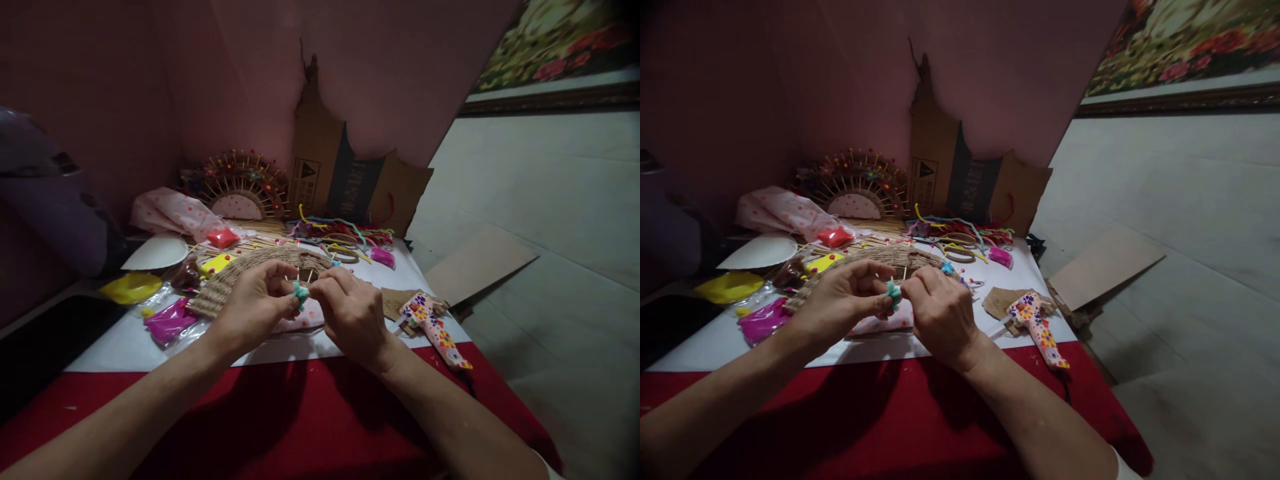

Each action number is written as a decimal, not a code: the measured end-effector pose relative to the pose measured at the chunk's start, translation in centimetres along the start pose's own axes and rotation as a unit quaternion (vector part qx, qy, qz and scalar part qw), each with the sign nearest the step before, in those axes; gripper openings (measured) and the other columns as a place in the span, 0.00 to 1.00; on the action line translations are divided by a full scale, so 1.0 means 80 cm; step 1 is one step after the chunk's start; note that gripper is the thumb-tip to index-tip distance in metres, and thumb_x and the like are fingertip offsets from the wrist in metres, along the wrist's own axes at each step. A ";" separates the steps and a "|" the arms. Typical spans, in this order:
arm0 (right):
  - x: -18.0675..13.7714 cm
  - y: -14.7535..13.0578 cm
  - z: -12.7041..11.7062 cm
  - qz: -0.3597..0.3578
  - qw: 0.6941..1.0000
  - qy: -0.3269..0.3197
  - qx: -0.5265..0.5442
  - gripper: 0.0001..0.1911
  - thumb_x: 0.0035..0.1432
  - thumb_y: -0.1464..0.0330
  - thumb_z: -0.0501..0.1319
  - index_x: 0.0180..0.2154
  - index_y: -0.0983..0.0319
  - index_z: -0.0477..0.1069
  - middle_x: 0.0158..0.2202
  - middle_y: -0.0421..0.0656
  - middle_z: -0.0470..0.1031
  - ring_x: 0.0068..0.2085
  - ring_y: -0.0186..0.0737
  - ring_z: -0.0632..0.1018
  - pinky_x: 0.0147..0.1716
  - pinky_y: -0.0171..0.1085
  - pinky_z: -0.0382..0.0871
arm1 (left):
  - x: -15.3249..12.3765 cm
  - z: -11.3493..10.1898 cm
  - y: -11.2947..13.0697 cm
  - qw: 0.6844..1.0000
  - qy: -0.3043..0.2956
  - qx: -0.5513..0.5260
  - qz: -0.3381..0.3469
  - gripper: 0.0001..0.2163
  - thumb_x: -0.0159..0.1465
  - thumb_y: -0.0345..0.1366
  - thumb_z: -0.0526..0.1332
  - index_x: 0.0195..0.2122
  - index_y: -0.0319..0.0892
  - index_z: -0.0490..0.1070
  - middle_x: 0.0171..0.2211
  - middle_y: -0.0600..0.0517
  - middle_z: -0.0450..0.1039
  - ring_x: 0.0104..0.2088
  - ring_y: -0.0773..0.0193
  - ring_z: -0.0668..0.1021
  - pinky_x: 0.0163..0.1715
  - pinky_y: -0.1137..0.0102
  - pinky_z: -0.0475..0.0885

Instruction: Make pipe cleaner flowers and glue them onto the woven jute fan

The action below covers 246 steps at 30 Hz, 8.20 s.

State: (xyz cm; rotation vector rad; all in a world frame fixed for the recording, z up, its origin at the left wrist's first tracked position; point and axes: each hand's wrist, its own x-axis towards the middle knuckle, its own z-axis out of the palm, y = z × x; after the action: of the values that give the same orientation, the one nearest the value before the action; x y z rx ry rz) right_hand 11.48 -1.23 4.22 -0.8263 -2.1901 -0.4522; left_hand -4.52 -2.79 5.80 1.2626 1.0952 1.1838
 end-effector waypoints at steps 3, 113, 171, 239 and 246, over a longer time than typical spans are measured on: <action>0.001 0.002 -0.001 0.003 1.000 0.000 0.013 0.06 0.58 0.75 0.53 0.31 0.63 0.68 0.31 0.44 0.69 0.33 0.35 0.70 0.30 0.32 0.61 | -0.001 0.000 -0.001 1.000 -0.014 0.007 0.004 0.16 0.46 0.26 0.64 0.37 0.36 0.65 0.18 0.59 0.69 0.19 0.70 0.71 0.20 0.75 0.66; -0.006 -0.009 0.027 0.316 0.831 -0.079 0.451 0.12 0.58 0.60 0.56 0.30 0.62 0.65 0.23 0.36 0.64 0.22 0.28 0.64 0.21 0.29 0.58 | 0.008 -0.005 -0.011 0.997 0.029 0.027 0.071 0.09 0.46 0.30 0.65 0.29 0.36 0.70 0.21 0.54 0.72 0.23 0.69 0.72 0.23 0.74 0.68; -0.004 0.003 0.028 0.366 0.814 -0.002 0.452 0.11 0.57 0.60 0.57 0.29 0.62 0.63 0.23 0.36 0.63 0.23 0.30 0.64 0.21 0.30 0.59 | 0.013 -0.005 -0.015 0.992 -0.016 0.125 0.006 0.09 0.52 0.38 0.62 0.26 0.37 0.70 0.20 0.53 0.69 0.20 0.70 0.69 0.20 0.75 0.64; 0.002 -0.008 0.020 0.388 0.729 -0.022 0.564 0.14 0.51 0.59 0.62 0.33 0.63 0.67 0.19 0.33 0.61 0.16 0.26 0.63 0.13 0.27 0.59 | 0.003 0.001 -0.011 0.997 -0.061 -0.006 -0.039 0.10 0.54 0.37 0.60 0.19 0.38 0.65 0.15 0.57 0.64 0.17 0.73 0.66 0.20 0.76 0.60; 0.001 -0.002 0.021 0.382 0.733 -0.046 0.561 0.12 0.49 0.62 0.63 0.25 0.64 0.66 0.18 0.34 0.63 0.17 0.25 0.63 0.15 0.28 0.57 | 0.005 -0.001 -0.014 0.995 -0.044 0.086 0.005 0.09 0.53 0.35 0.57 0.19 0.39 0.63 0.14 0.60 0.58 0.16 0.74 0.61 0.17 0.77 0.55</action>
State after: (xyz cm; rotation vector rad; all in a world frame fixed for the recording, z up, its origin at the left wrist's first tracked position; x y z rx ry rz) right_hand 10.44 -0.45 3.15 -0.8859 -1.5100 1.2336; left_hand -4.54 -2.37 4.70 1.4398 1.1454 1.0480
